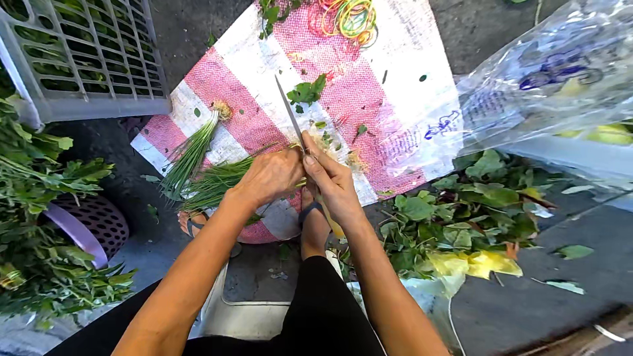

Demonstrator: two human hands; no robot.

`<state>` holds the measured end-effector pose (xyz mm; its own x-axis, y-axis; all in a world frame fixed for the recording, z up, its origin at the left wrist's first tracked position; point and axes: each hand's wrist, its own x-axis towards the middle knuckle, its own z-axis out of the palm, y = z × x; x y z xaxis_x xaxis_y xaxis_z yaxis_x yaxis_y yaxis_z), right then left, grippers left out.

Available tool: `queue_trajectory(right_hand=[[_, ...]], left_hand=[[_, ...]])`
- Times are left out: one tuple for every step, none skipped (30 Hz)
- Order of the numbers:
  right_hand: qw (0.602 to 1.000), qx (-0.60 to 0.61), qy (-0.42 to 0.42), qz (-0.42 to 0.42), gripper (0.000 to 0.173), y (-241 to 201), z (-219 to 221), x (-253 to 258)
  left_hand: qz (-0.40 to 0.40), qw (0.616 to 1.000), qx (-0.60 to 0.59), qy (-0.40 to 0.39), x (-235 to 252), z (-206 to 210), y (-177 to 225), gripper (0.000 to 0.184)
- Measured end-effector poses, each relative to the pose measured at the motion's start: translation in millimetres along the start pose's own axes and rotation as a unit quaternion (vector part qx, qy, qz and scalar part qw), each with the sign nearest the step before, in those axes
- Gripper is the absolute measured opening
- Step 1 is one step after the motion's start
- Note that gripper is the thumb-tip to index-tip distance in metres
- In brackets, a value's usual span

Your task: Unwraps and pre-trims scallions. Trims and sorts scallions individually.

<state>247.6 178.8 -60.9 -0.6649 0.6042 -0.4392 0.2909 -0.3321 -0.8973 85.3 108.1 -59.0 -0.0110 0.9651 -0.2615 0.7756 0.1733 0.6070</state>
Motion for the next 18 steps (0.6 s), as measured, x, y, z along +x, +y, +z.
queue_trajectory(right_hand=[[0.999, 0.033, 0.001, 0.003, 0.047, -2, -1, -2], [0.998, 0.054, 0.001, 0.009, 0.048, -3, -5, -3], [0.998, 0.051, 0.015, 0.017, 0.05, -2, -11, -5], [0.999, 0.027, 0.04, 0.021, 0.051, 1, -20, -6], [0.997, -0.017, 0.066, 0.026, 0.054, 5, -30, -7], [0.993, -0.069, 0.086, 0.042, 0.059, 10, -42, -8], [0.986, -0.106, 0.119, 0.056, 0.065, 18, -52, -9], [0.977, -0.131, 0.155, 0.066, 0.069, 27, -61, -10], [0.97, -0.145, 0.181, 0.074, 0.07, 35, -70, -11], [0.963, -0.156, 0.207, 0.077, 0.068, 41, -78, -13], [0.956, -0.17, 0.229, 0.073, 0.063, 46, -85, -15], [0.942, -0.198, 0.26, 0.07, 0.057, 49, -89, -17], [0.923, -0.239, 0.293, 0.071, 0.051, 51, -92, -17], [0.903, -0.28, 0.317, 0.078, 0.048, 53, -93, -15], [0.885, -0.315, 0.33, 0.089, 0.047, 54, -94, -14], [0.868, -0.349, 0.34, 0.1, 0.049, 54, -94, -13], [0.85, -0.38, 0.346, 0.113, 0.055, 54, -93, -13], [0.833, -0.406, 0.353, 0.127, 0.066, 53, -93, -12]], left_hand=[[-0.048, 0.999, 0.009, -0.02, -1, -9, -3, 0.031], [-0.108, 0.993, 0.019, -0.032, -3, -23, -7, 0.034], [-0.171, 0.984, 0.029, -0.04, -5, -39, -10, 0.037], [-0.229, 0.972, 0.038, -0.036, -9, -57, -15, 0.04], [-0.277, 0.959, 0.052, -0.02, -13, -73, -21, 0.042], [-0.318, 0.946, 0.065, -0.007, -18, -90, -26, 0.043], [-0.355, 0.932, 0.076, -0.002, -23, -106, -30, 0.045], [-0.381, 0.921, 0.084, 0.0, -28, -121, -32, 0.047], [-0.398, 0.913, 0.089, 0.007, -34, -133, -34, 0.049], [-0.407, 0.908, 0.096, 0.019, -39, -143, -36, 0.05], [-0.408, 0.907, 0.099, 0.032, -43, -149, -37, 0.049], [-0.408, 0.907, 0.097, 0.043, -45, -150, -37, 0.049], [-0.406, 0.908, 0.089, 0.052, -44, -148, -39, 0.048], [-0.4, 0.911, 0.08, 0.064, -40, -140, -43, 0.047], [-0.39, 0.915, 0.07, 0.073, -35, -129, -49, 0.046], [-0.384, 0.919, 0.058, 0.073, -31, -114, -57, 0.048], [-0.376, 0.923, 0.046, 0.07, -28, -98, -65, 0.062], [-0.357, 0.93, 0.05, 0.076, -24, -82, -68, 0.081]])
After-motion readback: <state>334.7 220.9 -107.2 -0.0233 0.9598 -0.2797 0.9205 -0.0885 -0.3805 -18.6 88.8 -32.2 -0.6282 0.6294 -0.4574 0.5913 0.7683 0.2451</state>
